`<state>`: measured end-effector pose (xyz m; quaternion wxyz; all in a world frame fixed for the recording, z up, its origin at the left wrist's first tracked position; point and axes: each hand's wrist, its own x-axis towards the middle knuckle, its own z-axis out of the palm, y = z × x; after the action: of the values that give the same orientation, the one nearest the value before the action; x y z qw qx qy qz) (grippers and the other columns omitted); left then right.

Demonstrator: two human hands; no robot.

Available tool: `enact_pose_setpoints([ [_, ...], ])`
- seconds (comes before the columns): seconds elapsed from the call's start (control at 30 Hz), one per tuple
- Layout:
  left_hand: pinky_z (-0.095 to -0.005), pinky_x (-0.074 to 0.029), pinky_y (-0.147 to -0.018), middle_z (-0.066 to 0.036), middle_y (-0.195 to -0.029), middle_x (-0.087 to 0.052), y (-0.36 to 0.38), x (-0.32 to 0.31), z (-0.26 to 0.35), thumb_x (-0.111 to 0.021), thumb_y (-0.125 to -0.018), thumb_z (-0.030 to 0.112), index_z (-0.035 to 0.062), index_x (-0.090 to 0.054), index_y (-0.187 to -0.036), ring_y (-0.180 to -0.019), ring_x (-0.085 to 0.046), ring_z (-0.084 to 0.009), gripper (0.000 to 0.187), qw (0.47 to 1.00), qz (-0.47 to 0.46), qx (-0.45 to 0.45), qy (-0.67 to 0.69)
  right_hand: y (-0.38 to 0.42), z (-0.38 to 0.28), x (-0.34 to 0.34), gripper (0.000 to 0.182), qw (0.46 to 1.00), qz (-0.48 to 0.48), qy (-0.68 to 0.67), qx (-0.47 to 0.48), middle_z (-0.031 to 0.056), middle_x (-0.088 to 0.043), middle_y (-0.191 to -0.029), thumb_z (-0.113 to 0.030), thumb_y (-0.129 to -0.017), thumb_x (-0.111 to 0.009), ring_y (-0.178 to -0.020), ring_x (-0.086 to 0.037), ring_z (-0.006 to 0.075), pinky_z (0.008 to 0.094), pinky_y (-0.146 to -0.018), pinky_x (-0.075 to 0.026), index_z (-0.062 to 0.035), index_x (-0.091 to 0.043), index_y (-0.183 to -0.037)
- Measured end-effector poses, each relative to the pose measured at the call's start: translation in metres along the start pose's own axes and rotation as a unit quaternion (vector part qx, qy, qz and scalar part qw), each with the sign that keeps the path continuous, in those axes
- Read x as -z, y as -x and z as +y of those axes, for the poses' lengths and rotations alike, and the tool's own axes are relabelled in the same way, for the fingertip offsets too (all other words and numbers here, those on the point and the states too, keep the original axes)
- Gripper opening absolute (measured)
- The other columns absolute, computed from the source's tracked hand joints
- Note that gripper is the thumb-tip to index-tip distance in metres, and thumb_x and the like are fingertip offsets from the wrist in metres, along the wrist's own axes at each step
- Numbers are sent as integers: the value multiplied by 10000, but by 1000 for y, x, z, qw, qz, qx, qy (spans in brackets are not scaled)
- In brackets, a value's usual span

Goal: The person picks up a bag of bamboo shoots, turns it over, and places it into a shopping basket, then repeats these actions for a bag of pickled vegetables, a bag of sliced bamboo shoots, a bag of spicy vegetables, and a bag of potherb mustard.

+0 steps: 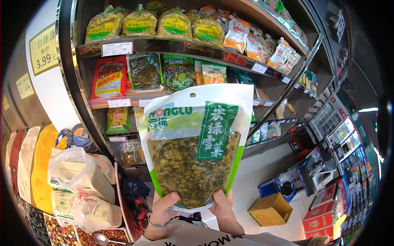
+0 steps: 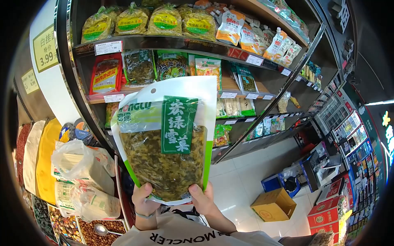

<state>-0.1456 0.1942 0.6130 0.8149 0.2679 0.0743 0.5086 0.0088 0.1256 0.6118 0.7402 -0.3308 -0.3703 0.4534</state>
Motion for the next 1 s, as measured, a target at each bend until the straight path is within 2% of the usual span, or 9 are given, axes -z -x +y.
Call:
enact_pose_setpoints([
  [0.5, -440, -481, -995, -157, -1330, -575, -3, 0, -1, -640, -902, 194, -2, -433, -1407, -1172, -600, -290, 580, 999, -8, 21, 25, 8, 6, 3, 576, 999, 17, 30, 27, 157, -616, -1251, -307, -947, -654, -1052, -646, 231, 325, -791, -538, 29, -454, -1371],
  [0.6, -425, -482, -992, -150, -1321, -580, -6, -6, 0, -627, -915, 203, 2, -435, -1403, -1172, -598, -280, 562, 1000, -1, 20, 18, 13, 9, 9, 582, 999, 21, 38, 6, 168, -592, -1283, -270, -945, -643, -1118, -620, 246, 377, -879, -531, 18, -422, -1399],
  [0.7, -411, -478, -993, -140, -1305, -584, -3, -3, -10, -608, -938, 217, 8, -429, -1408, -1161, -599, -261, 544, 1000, 6, 17, -3, 28, 19, 12, 693, 997, 67, -35, 7, 175, -543, -1346, -204, -883, -704, -1201, -573, 273, 455, -994, -486, -22, -356, -1453],
  [0.77, -405, -473, -995, -135, -1298, -586, -6, 2, -13, -597, -952, 225, 12, -424, -1413, -1152, -599, -250, 537, 1000, 7, 9, -29, 32, 39, 28, 842, 999, 22, -35, 28, 168, -499, -1394, -134, -790, -766, -1257, -530, 302, 515, -1066, -427, -63, -300, -1487],
  [0.83, -385, -457, -1007, -134, -1288, -585, -10, 2, -13, -572, -977, 244, 7, -418, -1410, -1146, -593, -235, 517, 993, -55, -28, -97, 25, 39, 20, 926, 998, 27, 33, 34, 140, -495, -1401, -110, -735, -810, -1267, -519, 315, 499, -1056, -441, -80, -278, -1493],
  [0.9, -382, -419, -1032, -131, -1351, -524, -15, 0, -12, -593, -969, 245, -3, -366, -1445, -1203, -543, -237, 582, 987, -51, -31, -151, 14, 34, 7, 722, 997, 56, 44, 13, 107, -539, -1331, -53, -818, -749, -1215, -532, 214, 352, -1001, -457, -19, -376, -1436],
  [0.93, -379, -381, -1056, -127, -1415, -463, -19, -2, -12, -613, -961, 247, -12, -315, -1480, -1260, -493, -239, 652, 977, -46, -36, -203, 14, 26, 3, 599, 996, 79, -7, -31, 98, -600, -1244, -48, -832, -740, -1116, -583, 205, 328, -919, -497, 5, -470, -1365],
  [0.97, -379, -381, -1056, -127, -1415, -463, -28, -8, -10, -613, -961, 247, -12, -315, -1480, -1260, -493, -239, 652, 977, -46, -36, -204, 16, 29, 7, 599, 996, 78, -7, -30, 98, -600, -1244, -48, -832, -740, -1116, -583, 205, 328, -919, -497, 5, -470, -1365],
  [1.0, -393, -356, -1077, -137, -1461, -392, -40, -17, -10, -627, -950, 266, -20, -279, -1495, -1300, -451, -251, 708, 940, -33, -160, -300, 18, 35, 15, 513, 981, 86, 174, 6, 92, -637, -1129, -67, -845, -733, -998, -612, 202, 312, -829, -513, 13, -526, -1307],
])
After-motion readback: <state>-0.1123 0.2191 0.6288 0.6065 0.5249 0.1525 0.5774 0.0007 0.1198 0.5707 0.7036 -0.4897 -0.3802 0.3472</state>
